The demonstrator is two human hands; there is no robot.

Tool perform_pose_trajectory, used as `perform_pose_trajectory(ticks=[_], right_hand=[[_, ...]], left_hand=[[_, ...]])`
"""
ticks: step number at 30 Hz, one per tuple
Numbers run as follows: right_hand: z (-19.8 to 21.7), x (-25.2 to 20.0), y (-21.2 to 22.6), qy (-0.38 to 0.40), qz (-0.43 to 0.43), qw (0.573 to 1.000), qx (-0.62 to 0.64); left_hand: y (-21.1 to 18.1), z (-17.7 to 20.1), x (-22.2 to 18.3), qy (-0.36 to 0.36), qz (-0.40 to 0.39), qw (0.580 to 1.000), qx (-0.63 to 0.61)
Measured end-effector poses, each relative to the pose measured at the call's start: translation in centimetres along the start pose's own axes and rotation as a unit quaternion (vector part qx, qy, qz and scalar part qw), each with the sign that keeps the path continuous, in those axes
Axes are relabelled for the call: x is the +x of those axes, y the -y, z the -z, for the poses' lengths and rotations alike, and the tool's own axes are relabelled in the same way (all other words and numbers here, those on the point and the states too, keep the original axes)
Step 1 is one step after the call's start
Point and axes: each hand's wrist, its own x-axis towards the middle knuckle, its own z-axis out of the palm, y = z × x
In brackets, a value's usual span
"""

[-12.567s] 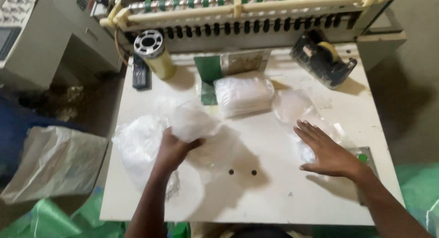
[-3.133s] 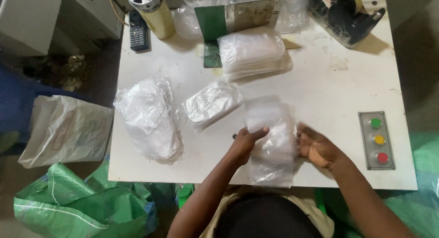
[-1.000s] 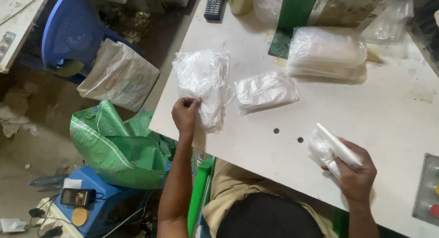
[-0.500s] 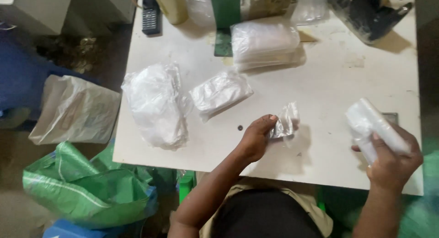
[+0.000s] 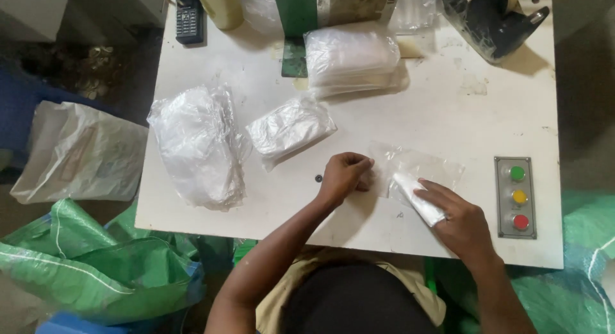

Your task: Manually folding and stacking plastic bags on a factory workbench

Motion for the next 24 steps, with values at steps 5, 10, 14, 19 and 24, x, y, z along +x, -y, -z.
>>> perform_pose_trajectory(ticks=[5,10,14,19,24], right_hand=[[1.6,1.0,2.7,-0.123,-0.174,0.928,0.307],[0.0,1.8,4.7,-0.175,-0.267,0.768,0.555],[-0.5,3.3,7.3,-0.121,-0.279,0.755,0.58],[-1.9,3.6,6.5,-0.071,-0.29,0.753,0.586],[-5.9,2.0,-0.8,-0.047,-0.254,0.677,0.69]], left_hand=[[0.5,0.2,1.1,0.036,-0.054,0.997,-0.037],[3.1,-2.6,0.1,0.058,-0.067,0.984,-0.155],[5.3,-2.4,0.3,-0.008,-0.072,0.985,-0.156],[3.6,-1.6,-1.5,-0.056,-0.08,0.985,-0.14],[4.1,-2.0,-1.6,0.034,-0.101,0.97,-0.219]])
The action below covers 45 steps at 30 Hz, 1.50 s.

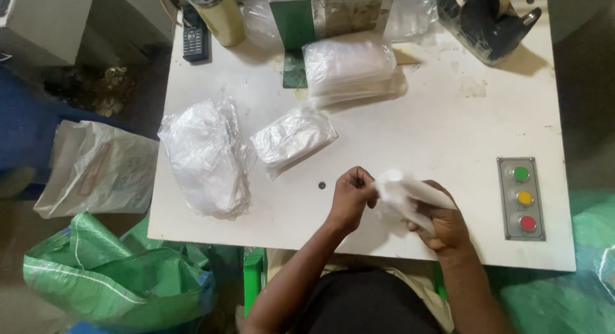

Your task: Manually folding and stacking plastic bags on a factory workbench

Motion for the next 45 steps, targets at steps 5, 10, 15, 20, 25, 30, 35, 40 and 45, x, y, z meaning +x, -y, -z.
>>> perform_pose_trajectory(ticks=[5,10,15,20,25,30,35,40,45], right_hand=[[-0.5,-0.2,1.6,0.001,0.093,0.991,-0.096],[-3.8,-1.6,3.2,0.014,0.218,0.836,-0.504],[-7.7,-3.5,3.2,-0.124,0.262,0.865,-0.409],[-4.0,-0.7,1.1,-0.127,0.256,0.943,-0.171],[-2.5,1.6,0.1,-0.04,0.541,0.617,-0.571],[-2.9,2.0,0.7,-0.045,0.348,0.785,-0.511],[-5.3,1.6,2.1,-0.143,0.04,0.988,-0.032],[-4.3,0.4,-1.8,-0.152,0.394,0.861,-0.282],[-0.2,1.4,-1.7,-0.044,0.298,0.893,-0.335]], left_hand=[[-1.1,-1.2,-0.8,-0.009,-0.276,0.91,0.308],[-0.9,-0.7,0.7,0.024,-0.33,0.796,0.506],[0.6,-2.1,1.0,0.079,-0.577,0.636,0.506],[2.8,-3.3,-0.3,-0.08,-0.358,0.873,0.321],[-1.3,-3.4,-0.1,-0.107,-0.457,0.809,0.355],[-2.7,-2.9,-1.6,-0.026,-0.529,0.713,0.461],[-2.8,-2.8,-2.6,-0.02,-0.512,0.756,0.409],[-5.0,-4.8,-3.1,-0.018,-0.529,0.769,0.36],[-4.3,-4.7,-4.0,0.024,-0.554,0.714,0.427]])
